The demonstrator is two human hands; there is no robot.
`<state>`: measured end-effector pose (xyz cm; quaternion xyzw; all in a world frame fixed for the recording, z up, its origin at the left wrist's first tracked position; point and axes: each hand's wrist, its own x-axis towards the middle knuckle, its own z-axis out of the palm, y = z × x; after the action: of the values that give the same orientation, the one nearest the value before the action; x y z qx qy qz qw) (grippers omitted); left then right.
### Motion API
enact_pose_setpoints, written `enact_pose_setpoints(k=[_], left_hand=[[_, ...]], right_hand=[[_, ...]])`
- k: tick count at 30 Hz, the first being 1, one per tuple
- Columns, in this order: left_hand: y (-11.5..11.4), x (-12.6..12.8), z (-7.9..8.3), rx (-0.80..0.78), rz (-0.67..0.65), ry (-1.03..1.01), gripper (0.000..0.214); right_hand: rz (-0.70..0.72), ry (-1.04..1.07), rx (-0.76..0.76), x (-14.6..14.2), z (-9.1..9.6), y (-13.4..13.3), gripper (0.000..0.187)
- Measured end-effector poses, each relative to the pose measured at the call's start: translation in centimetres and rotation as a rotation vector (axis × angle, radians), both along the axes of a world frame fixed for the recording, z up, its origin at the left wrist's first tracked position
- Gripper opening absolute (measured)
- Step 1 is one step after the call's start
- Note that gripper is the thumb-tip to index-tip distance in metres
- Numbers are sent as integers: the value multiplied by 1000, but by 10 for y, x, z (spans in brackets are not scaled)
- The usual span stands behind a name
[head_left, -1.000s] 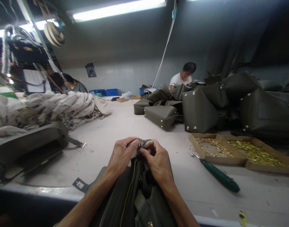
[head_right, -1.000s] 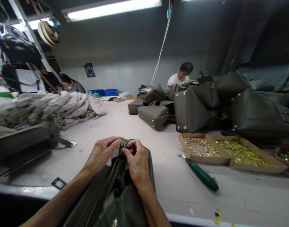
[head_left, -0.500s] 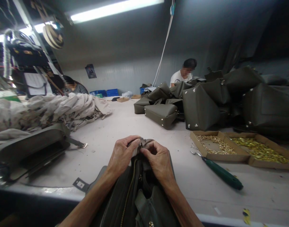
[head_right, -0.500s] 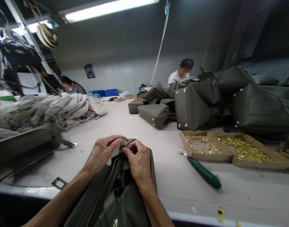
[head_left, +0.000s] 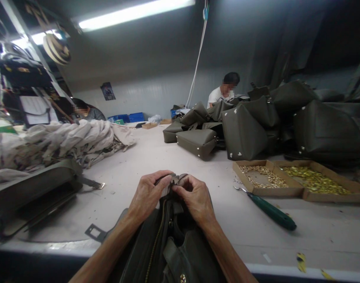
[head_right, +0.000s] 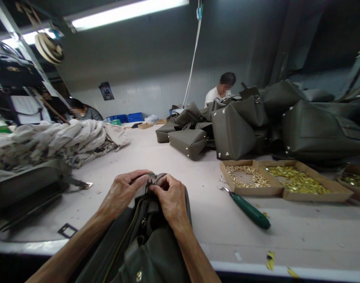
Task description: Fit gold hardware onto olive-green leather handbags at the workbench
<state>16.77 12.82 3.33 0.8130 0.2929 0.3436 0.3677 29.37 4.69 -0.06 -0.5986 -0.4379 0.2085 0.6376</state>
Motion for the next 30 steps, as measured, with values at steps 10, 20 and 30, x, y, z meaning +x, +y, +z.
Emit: enact_pose_setpoints(k=[10,20,30], left_hand=[[2,0,-1,13,3,15,32],[-4,3,-3,27,32,29,34],[-8,3,3,139,60,71,37]], right_hand=[[-8,-2,9,3,-5,2,19],[8,-3,-9,7,-3,5,21],[-14,-58,-20,5,0,9,23]])
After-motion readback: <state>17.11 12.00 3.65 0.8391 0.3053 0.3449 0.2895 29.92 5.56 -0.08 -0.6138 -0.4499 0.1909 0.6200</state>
